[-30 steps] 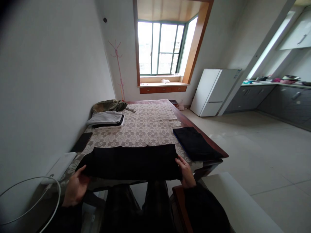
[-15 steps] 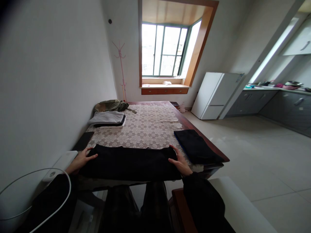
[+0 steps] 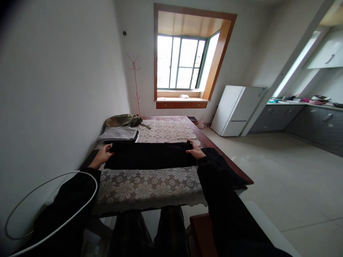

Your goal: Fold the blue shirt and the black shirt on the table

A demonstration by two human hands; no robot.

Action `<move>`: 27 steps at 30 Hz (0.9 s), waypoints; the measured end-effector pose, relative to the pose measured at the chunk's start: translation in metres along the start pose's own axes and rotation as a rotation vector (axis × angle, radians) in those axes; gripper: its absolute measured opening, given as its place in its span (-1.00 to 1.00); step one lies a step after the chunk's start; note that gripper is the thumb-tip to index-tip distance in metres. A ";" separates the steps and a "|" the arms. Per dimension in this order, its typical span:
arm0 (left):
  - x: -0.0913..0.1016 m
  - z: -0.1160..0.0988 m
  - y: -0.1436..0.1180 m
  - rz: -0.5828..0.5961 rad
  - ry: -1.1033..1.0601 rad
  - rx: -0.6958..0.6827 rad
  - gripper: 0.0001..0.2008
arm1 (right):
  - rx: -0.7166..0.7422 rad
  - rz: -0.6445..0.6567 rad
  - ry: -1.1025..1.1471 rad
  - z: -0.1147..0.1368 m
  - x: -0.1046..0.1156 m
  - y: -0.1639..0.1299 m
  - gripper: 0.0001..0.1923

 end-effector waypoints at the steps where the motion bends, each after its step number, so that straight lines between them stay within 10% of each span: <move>1: -0.008 0.008 0.003 0.045 0.079 0.014 -0.49 | -0.017 0.014 -0.121 -0.010 -0.008 0.003 -0.09; 15: -0.051 0.011 0.032 0.030 0.242 -0.132 -0.65 | 0.128 0.147 -0.680 -0.021 -0.072 0.023 -0.50; 22: -0.033 -0.014 0.010 -0.096 0.184 -0.218 -0.70 | 0.218 0.031 -0.700 0.006 -0.049 0.016 -0.68; 27: 0.003 -0.038 -0.045 -0.160 -0.054 -0.314 -0.74 | 0.309 -0.189 -0.532 0.022 -0.004 -0.041 -0.77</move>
Point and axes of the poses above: each hand's wrist, its own y-axis towards the middle knuckle, its own x-axis out of the back of the hand, z = x × y, the point moved 5 cm from there along y, towards the middle knuckle, and after that the axes turned 8 degrees about -z, right-handed, at the moved point
